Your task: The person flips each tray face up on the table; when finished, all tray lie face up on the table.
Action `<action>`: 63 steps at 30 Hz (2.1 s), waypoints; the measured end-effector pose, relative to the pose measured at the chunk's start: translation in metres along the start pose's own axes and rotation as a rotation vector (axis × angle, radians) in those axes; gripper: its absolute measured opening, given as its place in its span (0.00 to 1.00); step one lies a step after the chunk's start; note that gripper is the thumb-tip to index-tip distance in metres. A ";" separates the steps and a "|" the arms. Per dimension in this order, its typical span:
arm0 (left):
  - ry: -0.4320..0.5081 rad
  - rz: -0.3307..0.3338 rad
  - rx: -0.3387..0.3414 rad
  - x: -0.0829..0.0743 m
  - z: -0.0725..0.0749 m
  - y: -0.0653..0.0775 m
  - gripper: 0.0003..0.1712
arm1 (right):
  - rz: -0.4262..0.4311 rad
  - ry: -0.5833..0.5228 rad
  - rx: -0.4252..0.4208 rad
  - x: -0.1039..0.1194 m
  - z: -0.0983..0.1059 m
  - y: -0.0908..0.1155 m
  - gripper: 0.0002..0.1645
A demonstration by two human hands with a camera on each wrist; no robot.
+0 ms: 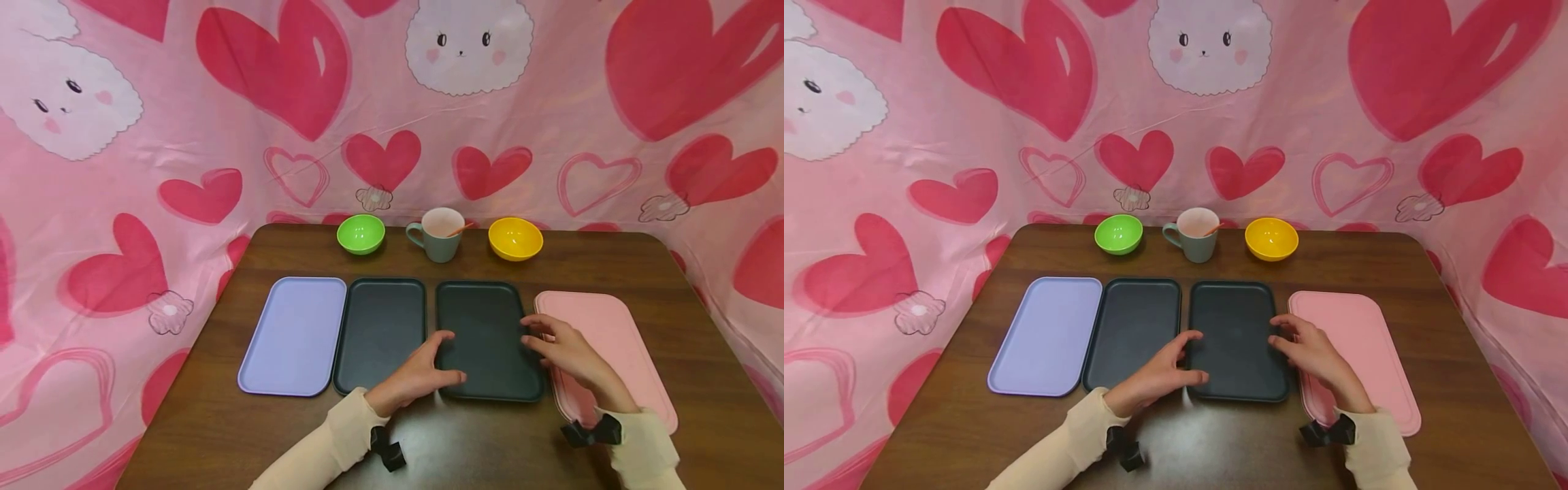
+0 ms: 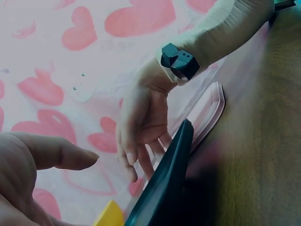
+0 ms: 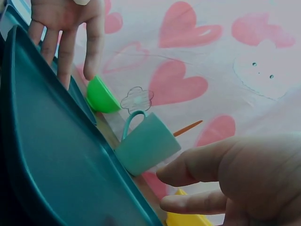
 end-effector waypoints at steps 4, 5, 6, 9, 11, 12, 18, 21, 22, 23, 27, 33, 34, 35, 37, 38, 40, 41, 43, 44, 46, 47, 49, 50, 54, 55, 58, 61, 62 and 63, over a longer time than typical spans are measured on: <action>0.023 0.010 0.002 0.002 0.001 0.002 0.44 | 0.002 -0.034 0.024 -0.001 -0.004 -0.002 0.30; 0.028 0.013 0.002 0.003 0.001 0.002 0.44 | 0.001 -0.040 0.027 -0.001 -0.005 -0.002 0.30; 0.034 0.016 0.004 0.003 0.001 0.002 0.45 | -0.005 -0.043 0.030 -0.001 -0.006 -0.003 0.30; 0.056 0.022 0.010 0.004 0.000 0.003 0.45 | -0.014 -0.033 0.025 -0.002 -0.007 -0.005 0.30; 0.059 0.023 0.013 0.004 -0.002 0.003 0.45 | -0.016 -0.034 0.019 -0.003 -0.007 -0.005 0.30; 0.061 0.025 0.014 0.004 -0.002 0.003 0.45 | -0.013 -0.034 0.017 -0.003 -0.007 -0.006 0.31; 0.051 0.039 0.016 0.004 -0.005 0.004 0.45 | -0.016 -0.045 0.005 -0.004 -0.007 -0.007 0.30; 0.043 0.046 0.026 0.003 -0.006 0.005 0.45 | -0.021 -0.055 0.005 -0.005 -0.008 -0.008 0.30; 0.033 0.044 0.030 0.003 -0.006 0.005 0.45 | -0.022 -0.059 0.006 -0.005 -0.008 -0.008 0.30; 0.026 0.043 0.033 0.002 -0.007 0.005 0.45 | -0.023 -0.063 0.008 -0.005 -0.009 -0.008 0.30; 0.015 0.045 0.042 0.002 -0.007 0.005 0.45 | -0.025 -0.082 0.021 -0.003 -0.011 -0.008 0.30; 0.004 0.050 0.054 0.002 -0.008 0.005 0.45 | -0.012 -0.127 0.032 -0.002 -0.013 -0.008 0.31; 0.002 0.051 0.057 0.002 -0.008 0.005 0.46 | -0.008 -0.135 0.033 -0.001 -0.013 -0.008 0.31; 0.002 0.053 0.060 0.002 -0.009 0.005 0.46 | -0.005 -0.144 0.034 -0.001 -0.014 -0.008 0.31; 0.005 0.056 0.065 0.003 -0.009 0.005 0.46 | -0.002 -0.155 0.036 -0.002 -0.014 -0.008 0.31; 0.005 0.057 0.066 0.003 -0.009 0.005 0.46 | -0.001 -0.155 0.038 -0.002 -0.014 -0.008 0.31; 0.004 0.057 0.070 0.002 -0.009 0.005 0.46 | -0.002 -0.151 0.040 -0.002 -0.014 -0.008 0.31; 0.003 0.059 0.073 0.002 -0.009 0.005 0.46 | -0.006 -0.150 0.042 -0.002 -0.014 -0.008 0.31; 0.002 0.061 0.078 0.002 -0.010 0.005 0.45 | -0.011 -0.146 0.045 -0.002 -0.013 -0.008 0.32; 0.004 0.062 0.081 0.002 -0.010 0.005 0.45 | -0.015 -0.144 0.045 -0.002 -0.013 -0.008 0.32; 0.009 0.064 0.088 0.002 -0.010 0.005 0.45 | -0.018 -0.141 0.046 -0.002 -0.013 -0.009 0.32; 0.011 0.066 0.090 0.002 -0.011 0.005 0.45 | -0.019 -0.138 0.045 -0.002 -0.013 -0.009 0.32; 0.016 0.067 0.094 0.002 -0.011 0.005 0.44 | -0.018 -0.135 0.042 -0.002 -0.013 -0.009 0.32; 0.017 0.068 0.096 0.002 -0.011 0.005 0.44 | -0.018 -0.134 0.040 -0.002 -0.013 -0.009 0.32; 0.019 0.071 0.099 0.002 -0.012 0.005 0.44 | -0.018 -0.132 0.037 -0.002 -0.013 -0.010 0.32; 0.019 0.072 0.100 0.002 -0.012 0.005 0.43 | -0.018 -0.131 0.038 -0.002 -0.013 -0.010 0.32; 0.015 0.071 0.102 0.002 -0.012 0.005 0.43 | -0.016 -0.136 0.041 -0.001 -0.013 -0.010 0.32; -0.007 0.059 0.102 0.000 -0.012 0.004 0.44 | -0.004 -0.138 0.040 0.000 -0.011 -0.009 0.32; -0.019 0.053 0.101 -0.001 -0.012 0.003 0.44 | -0.002 -0.139 0.035 0.000 -0.009 -0.008 0.32; -0.029 0.046 0.101 -0.002 -0.012 0.003 0.44 | 0.004 -0.139 0.030 0.000 -0.008 -0.007 0.32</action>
Point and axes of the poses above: each hand's wrist, its own y-axis away from the middle knuckle, its own z-axis out of the back of the hand, x = y × z, the point moved 8 cm from there along -y, towards the middle knuckle, and after that the axes turned 11 degrees about y, right-handed, at the moved point
